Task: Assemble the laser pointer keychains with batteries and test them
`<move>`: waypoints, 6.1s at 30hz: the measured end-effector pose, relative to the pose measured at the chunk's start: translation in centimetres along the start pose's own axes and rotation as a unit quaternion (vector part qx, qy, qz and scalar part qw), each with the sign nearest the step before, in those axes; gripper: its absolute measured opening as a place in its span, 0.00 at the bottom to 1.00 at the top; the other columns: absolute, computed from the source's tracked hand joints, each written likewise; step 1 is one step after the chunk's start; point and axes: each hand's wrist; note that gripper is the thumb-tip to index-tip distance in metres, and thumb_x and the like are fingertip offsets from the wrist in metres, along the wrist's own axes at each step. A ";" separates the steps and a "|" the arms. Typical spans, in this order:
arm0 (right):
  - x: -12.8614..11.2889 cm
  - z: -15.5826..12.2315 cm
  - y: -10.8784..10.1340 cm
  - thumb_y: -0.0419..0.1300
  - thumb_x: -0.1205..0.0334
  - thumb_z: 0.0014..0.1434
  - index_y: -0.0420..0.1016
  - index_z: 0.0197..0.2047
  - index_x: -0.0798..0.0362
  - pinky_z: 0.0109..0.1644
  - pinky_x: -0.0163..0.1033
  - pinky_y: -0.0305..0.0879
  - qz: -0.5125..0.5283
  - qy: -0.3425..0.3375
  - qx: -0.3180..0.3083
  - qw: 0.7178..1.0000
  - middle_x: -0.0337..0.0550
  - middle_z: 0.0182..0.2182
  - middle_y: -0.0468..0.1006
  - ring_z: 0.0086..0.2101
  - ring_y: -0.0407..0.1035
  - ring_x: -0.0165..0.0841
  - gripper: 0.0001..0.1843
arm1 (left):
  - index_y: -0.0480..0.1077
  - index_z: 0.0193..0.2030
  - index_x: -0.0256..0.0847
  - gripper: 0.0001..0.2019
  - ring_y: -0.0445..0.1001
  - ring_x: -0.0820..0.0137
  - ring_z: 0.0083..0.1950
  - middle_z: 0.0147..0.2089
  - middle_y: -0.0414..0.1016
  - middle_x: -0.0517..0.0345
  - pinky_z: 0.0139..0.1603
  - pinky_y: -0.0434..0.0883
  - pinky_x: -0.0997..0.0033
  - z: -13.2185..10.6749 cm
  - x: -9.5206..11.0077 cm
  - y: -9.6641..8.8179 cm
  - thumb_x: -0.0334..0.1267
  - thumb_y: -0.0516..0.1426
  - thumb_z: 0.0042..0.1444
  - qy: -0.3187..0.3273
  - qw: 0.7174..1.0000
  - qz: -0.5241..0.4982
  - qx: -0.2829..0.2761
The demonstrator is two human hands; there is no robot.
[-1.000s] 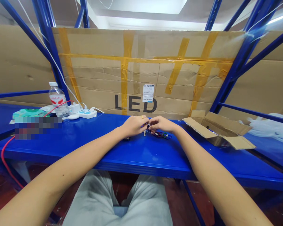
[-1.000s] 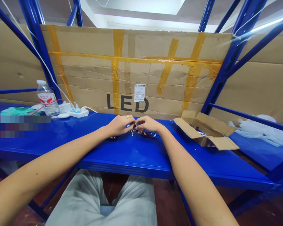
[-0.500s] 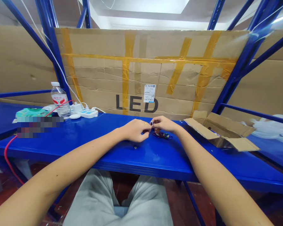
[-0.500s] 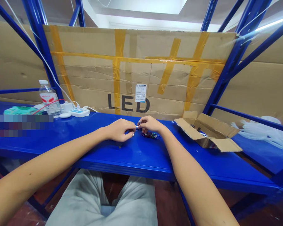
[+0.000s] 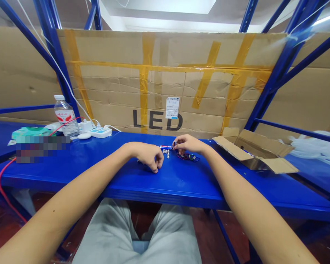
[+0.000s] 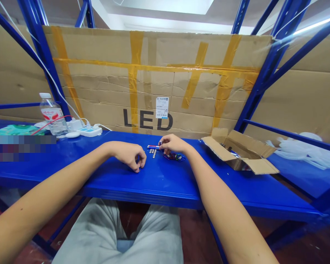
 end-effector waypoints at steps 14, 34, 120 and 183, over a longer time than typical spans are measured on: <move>-0.3 -0.2 0.7 0.61 0.66 0.45 0.79 0.38 0.54 0.30 0.35 0.65 -0.035 -0.028 -0.079 0.996 0.39 0.26 0.78 0.26 0.69 0.30 0.14 | 0.73 0.37 0.38 0.07 0.72 0.74 0.31 0.32 0.76 0.60 0.32 0.65 0.76 1.8 0.0 0.6 0.31 0.57 0.51 0.083 0.958 0.045 0.271; -0.5 -0.3 0.5 0.65 0.57 0.47 0.82 0.38 0.55 0.29 0.35 0.58 -0.066 -0.043 -0.071 0.994 0.38 0.24 0.75 0.24 0.61 0.28 0.15 | 0.73 0.47 0.38 0.12 0.75 0.70 0.36 0.37 0.79 0.54 0.38 0.67 0.73 3.2 -1.6 0.9 0.39 0.57 0.59 0.091 0.932 0.083 0.341; -1.6 0.5 3.4 0.57 0.61 0.58 0.69 0.32 0.53 0.39 0.39 0.60 -0.153 -0.211 0.164 0.951 0.43 0.31 0.74 0.33 0.66 0.34 0.05 | 0.70 0.35 0.38 0.07 0.70 0.73 0.31 0.29 0.75 0.60 0.34 0.65 0.73 3.8 -2.1 1.8 0.36 0.53 0.59 0.081 0.875 -0.085 0.470; -1.9 0.2 3.2 0.49 0.65 0.61 0.67 0.26 0.54 0.34 0.36 0.55 -0.181 -0.179 0.126 0.959 0.39 0.24 0.70 0.28 0.61 0.31 0.13 | 0.71 0.38 0.37 0.07 0.70 0.73 0.31 0.31 0.76 0.59 0.33 0.63 0.73 4.3 -2.8 2.2 0.36 0.54 0.60 0.086 0.885 -0.053 0.454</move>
Point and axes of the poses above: each hand's wrist, its own z-axis towards the middle knuckle, its own y-axis out of the palm, x = y × z
